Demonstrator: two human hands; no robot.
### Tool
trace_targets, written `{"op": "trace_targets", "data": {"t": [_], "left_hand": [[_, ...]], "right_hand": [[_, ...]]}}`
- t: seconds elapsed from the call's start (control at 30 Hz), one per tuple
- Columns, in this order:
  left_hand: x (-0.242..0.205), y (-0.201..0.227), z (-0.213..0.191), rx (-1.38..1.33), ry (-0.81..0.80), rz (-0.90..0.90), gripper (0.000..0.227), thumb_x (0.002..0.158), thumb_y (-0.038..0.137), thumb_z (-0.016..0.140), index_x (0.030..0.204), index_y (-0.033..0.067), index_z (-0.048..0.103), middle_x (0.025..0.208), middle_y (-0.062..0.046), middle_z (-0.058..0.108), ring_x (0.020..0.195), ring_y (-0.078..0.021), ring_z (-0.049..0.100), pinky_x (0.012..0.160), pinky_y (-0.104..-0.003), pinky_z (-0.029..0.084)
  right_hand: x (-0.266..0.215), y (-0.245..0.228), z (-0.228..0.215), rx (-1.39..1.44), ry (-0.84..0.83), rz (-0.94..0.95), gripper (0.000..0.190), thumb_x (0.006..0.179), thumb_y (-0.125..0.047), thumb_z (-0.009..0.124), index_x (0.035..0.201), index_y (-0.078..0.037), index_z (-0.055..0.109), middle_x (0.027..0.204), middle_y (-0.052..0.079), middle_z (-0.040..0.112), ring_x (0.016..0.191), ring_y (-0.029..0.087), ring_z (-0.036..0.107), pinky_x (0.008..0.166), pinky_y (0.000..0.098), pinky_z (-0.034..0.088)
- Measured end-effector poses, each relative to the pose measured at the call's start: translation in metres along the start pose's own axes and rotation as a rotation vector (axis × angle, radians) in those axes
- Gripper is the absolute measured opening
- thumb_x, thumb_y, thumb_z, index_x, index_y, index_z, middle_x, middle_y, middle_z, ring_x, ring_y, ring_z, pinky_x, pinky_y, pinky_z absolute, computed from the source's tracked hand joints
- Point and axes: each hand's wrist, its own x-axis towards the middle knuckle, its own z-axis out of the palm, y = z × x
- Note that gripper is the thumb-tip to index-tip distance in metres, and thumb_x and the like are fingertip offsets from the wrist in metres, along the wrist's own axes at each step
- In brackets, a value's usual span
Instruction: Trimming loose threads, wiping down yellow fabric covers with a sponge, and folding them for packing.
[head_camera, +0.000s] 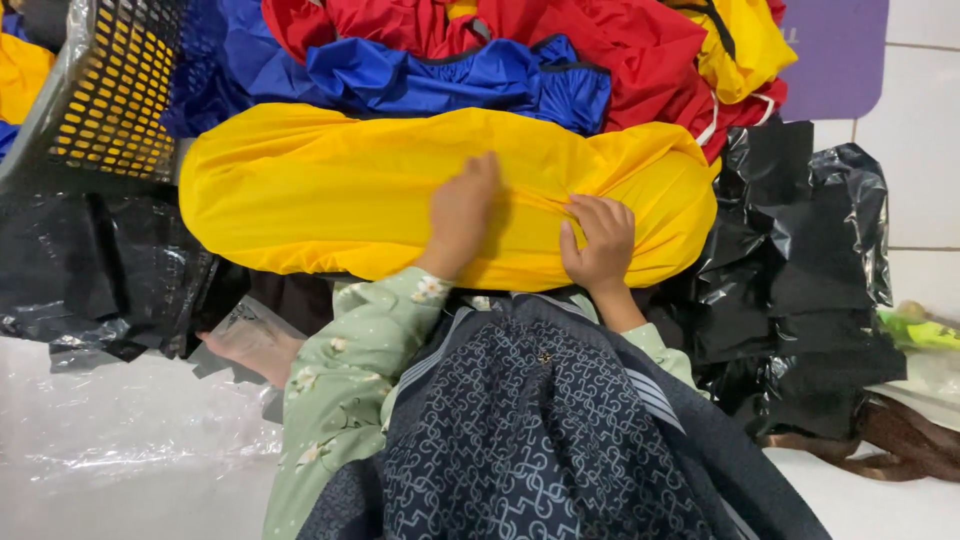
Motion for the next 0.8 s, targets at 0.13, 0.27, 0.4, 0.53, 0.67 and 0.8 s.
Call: {"op": "trace_targets", "data": {"t": [0.13, 0.27, 0.4, 0.53, 0.67, 0.8], "left_hand": [[-0.017, -0.173, -0.031, 0.532, 0.283, -0.722, 0.034, 0.081, 0.027, 0.081, 0.106, 0.0195, 0.058, 0.086, 0.001, 0.068, 0.064, -0.0237, 0.074, 0.055, -0.039, 0.06], [-0.058, -0.174, -0.104, 0.502, 0.702, -0.811, 0.041, 0.096, 0.03, 0.074, 0.13, 0.0257, 0.051, 0.112, 0.0, 0.069, 0.085, -0.0285, 0.078, 0.075, -0.038, 0.064], [-0.026, -0.065, -0.097, 0.106, 0.811, -0.393, 0.053, 0.096, -0.002, 0.074, 0.142, 0.0011, 0.048, 0.132, -0.017, 0.066, 0.115, -0.031, 0.072, 0.097, -0.037, 0.06], [-0.016, 0.021, -0.029, -0.119, 0.369, 0.098, 0.035, 0.099, 0.012, 0.065, 0.133, 0.0098, 0.057, 0.113, -0.014, 0.067, 0.092, -0.0365, 0.073, 0.079, -0.045, 0.061], [-0.016, 0.018, 0.028, -0.031, 0.001, 0.144, 0.046, 0.094, 0.01, 0.062, 0.138, 0.0202, 0.054, 0.113, -0.006, 0.069, 0.091, -0.0296, 0.077, 0.073, -0.04, 0.063], [-0.013, -0.065, -0.014, 0.158, 0.116, -0.301, 0.041, 0.09, 0.001, 0.066, 0.13, 0.0102, 0.066, 0.099, -0.013, 0.074, 0.078, -0.0335, 0.077, 0.064, -0.047, 0.063]], "right_hand": [[-0.004, -0.001, -0.002, 0.025, 0.002, 0.004, 0.022, 0.099, -0.028, 0.061, 0.103, -0.012, 0.076, 0.108, 0.005, 0.073, 0.102, 0.026, 0.065, 0.092, 0.0411, 0.043], [-0.003, 0.003, 0.001, 0.021, 0.011, -0.016, 0.022, 0.099, -0.028, 0.061, 0.102, -0.013, 0.076, 0.109, 0.005, 0.074, 0.103, 0.026, 0.065, 0.092, 0.0414, 0.044], [0.006, -0.016, -0.01, -0.013, -0.04, 0.011, 0.02, 0.091, -0.013, 0.066, 0.105, -0.002, 0.073, 0.116, 0.01, 0.073, 0.106, 0.029, 0.062, 0.097, 0.0384, 0.045], [0.001, -0.006, -0.001, 0.002, 0.005, -0.008, 0.021, 0.1, -0.025, 0.062, 0.101, -0.009, 0.076, 0.107, 0.007, 0.073, 0.101, 0.028, 0.065, 0.09, 0.0414, 0.044], [-0.002, -0.004, 0.001, 0.002, 0.003, 0.003, 0.018, 0.098, -0.022, 0.063, 0.102, -0.01, 0.075, 0.108, 0.006, 0.074, 0.102, 0.028, 0.065, 0.091, 0.0415, 0.044], [-0.001, -0.007, 0.0, 0.005, -0.009, -0.008, 0.019, 0.1, -0.023, 0.061, 0.102, -0.01, 0.075, 0.108, 0.007, 0.073, 0.101, 0.027, 0.064, 0.09, 0.0413, 0.043]]}}
